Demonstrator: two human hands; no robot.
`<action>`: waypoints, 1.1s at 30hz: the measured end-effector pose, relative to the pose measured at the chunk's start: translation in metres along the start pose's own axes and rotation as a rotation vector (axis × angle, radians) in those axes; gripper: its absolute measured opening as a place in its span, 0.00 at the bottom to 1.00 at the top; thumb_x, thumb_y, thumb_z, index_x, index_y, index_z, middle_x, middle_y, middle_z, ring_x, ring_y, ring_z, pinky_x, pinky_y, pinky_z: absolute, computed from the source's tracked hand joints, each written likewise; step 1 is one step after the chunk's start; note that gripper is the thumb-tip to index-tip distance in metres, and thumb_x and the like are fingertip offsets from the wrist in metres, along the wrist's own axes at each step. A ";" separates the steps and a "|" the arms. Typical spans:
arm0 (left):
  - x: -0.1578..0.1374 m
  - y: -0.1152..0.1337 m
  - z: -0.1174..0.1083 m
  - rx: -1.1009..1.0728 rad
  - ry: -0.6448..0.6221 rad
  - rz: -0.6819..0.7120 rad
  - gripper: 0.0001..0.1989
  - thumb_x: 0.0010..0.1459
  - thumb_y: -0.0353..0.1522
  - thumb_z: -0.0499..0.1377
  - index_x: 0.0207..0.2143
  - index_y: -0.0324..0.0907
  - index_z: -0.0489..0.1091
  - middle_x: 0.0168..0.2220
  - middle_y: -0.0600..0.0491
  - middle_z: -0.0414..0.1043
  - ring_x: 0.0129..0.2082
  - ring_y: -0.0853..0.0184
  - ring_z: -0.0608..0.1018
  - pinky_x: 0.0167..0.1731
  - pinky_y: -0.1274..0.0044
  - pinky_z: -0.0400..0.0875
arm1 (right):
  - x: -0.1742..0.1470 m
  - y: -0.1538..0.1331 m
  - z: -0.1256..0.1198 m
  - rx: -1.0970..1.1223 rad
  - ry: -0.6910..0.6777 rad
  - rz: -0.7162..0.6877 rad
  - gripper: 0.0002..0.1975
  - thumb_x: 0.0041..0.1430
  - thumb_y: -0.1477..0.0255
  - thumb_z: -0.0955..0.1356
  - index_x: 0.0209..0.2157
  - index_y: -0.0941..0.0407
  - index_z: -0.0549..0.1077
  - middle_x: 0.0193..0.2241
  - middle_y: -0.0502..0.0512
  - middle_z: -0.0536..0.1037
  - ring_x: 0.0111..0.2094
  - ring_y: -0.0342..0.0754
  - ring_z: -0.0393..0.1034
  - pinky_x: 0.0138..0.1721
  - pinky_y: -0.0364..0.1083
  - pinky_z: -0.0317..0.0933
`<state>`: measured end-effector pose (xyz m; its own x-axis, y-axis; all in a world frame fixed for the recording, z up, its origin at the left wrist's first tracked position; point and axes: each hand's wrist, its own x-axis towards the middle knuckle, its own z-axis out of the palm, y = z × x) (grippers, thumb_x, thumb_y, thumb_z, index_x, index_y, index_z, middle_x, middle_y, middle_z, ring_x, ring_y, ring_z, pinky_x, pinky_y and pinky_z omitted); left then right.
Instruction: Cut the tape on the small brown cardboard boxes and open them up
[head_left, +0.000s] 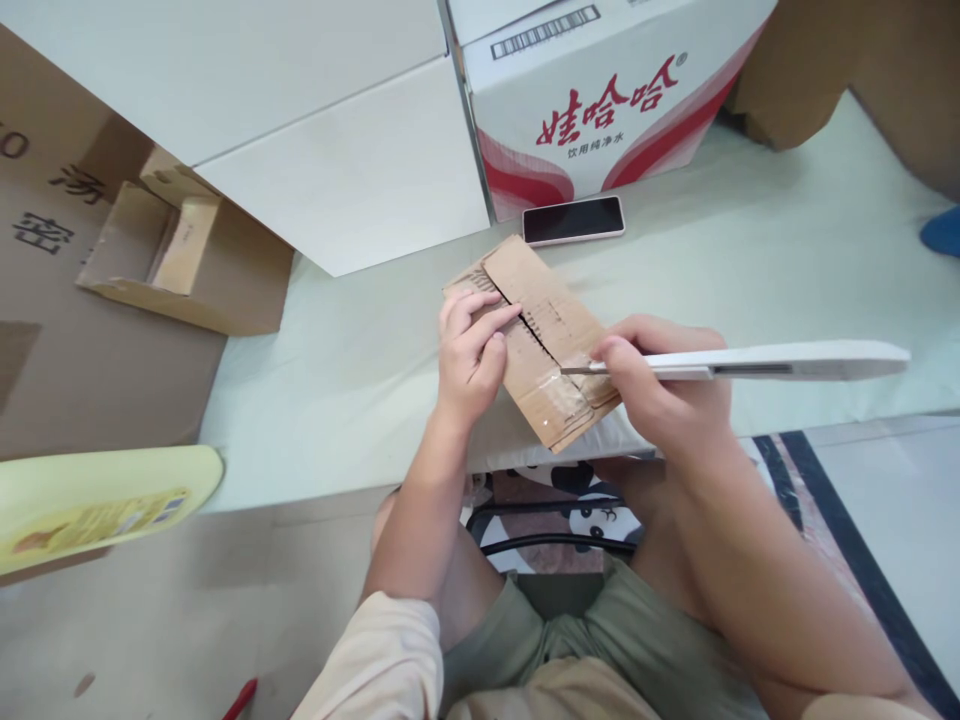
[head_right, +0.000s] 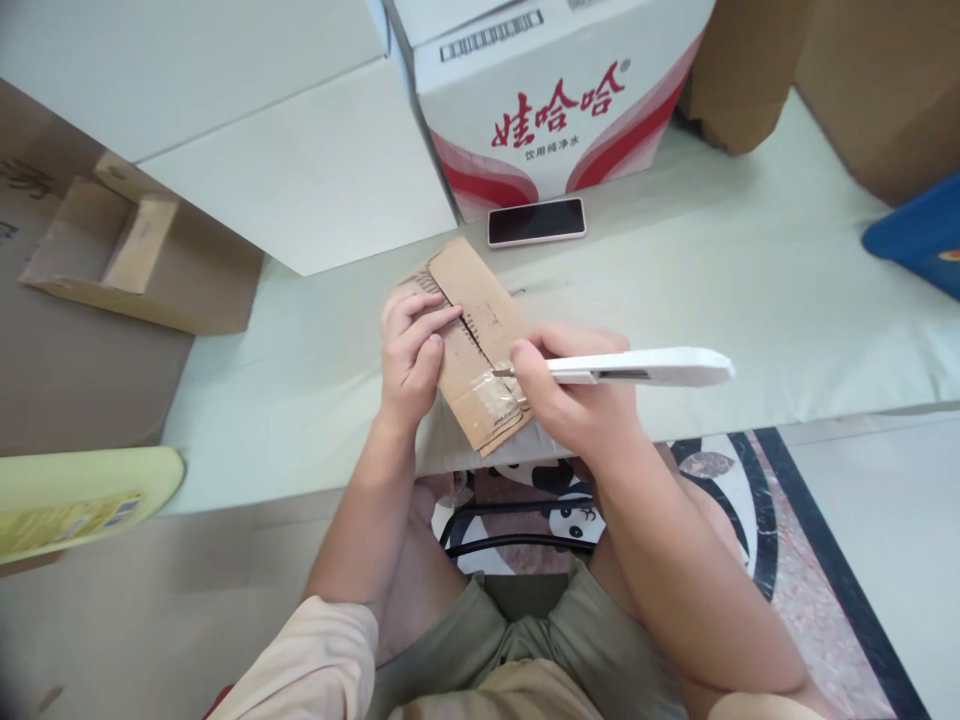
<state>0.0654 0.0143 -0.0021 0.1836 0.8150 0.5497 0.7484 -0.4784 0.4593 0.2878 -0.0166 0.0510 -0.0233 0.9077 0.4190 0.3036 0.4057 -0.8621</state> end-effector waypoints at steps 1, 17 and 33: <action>0.000 0.000 0.000 0.010 -0.003 0.000 0.30 0.74 0.48 0.41 0.51 0.46 0.80 0.54 0.45 0.74 0.61 0.55 0.70 0.68 0.57 0.60 | 0.000 0.000 0.000 -0.005 0.006 -0.008 0.17 0.66 0.65 0.69 0.22 0.52 0.73 0.16 0.47 0.70 0.19 0.43 0.61 0.22 0.46 0.52; -0.001 0.000 0.003 -0.042 0.047 0.015 0.27 0.73 0.46 0.44 0.50 0.46 0.80 0.53 0.45 0.75 0.60 0.55 0.71 0.68 0.57 0.60 | 0.000 0.003 0.008 -0.207 0.054 -0.267 0.18 0.68 0.70 0.65 0.22 0.54 0.71 0.17 0.49 0.72 0.19 0.42 0.64 0.22 0.45 0.54; -0.001 -0.003 0.003 -0.025 0.050 0.040 0.26 0.74 0.44 0.44 0.50 0.46 0.79 0.53 0.45 0.75 0.59 0.56 0.71 0.67 0.57 0.61 | 0.000 -0.001 0.004 -0.121 0.014 -0.265 0.20 0.64 0.76 0.65 0.19 0.53 0.58 0.14 0.46 0.60 0.16 0.39 0.52 0.20 0.45 0.47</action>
<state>0.0653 0.0155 -0.0064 0.1808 0.7778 0.6019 0.7247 -0.5191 0.4531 0.2835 -0.0167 0.0511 -0.1041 0.7701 0.6294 0.4002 0.6118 -0.6823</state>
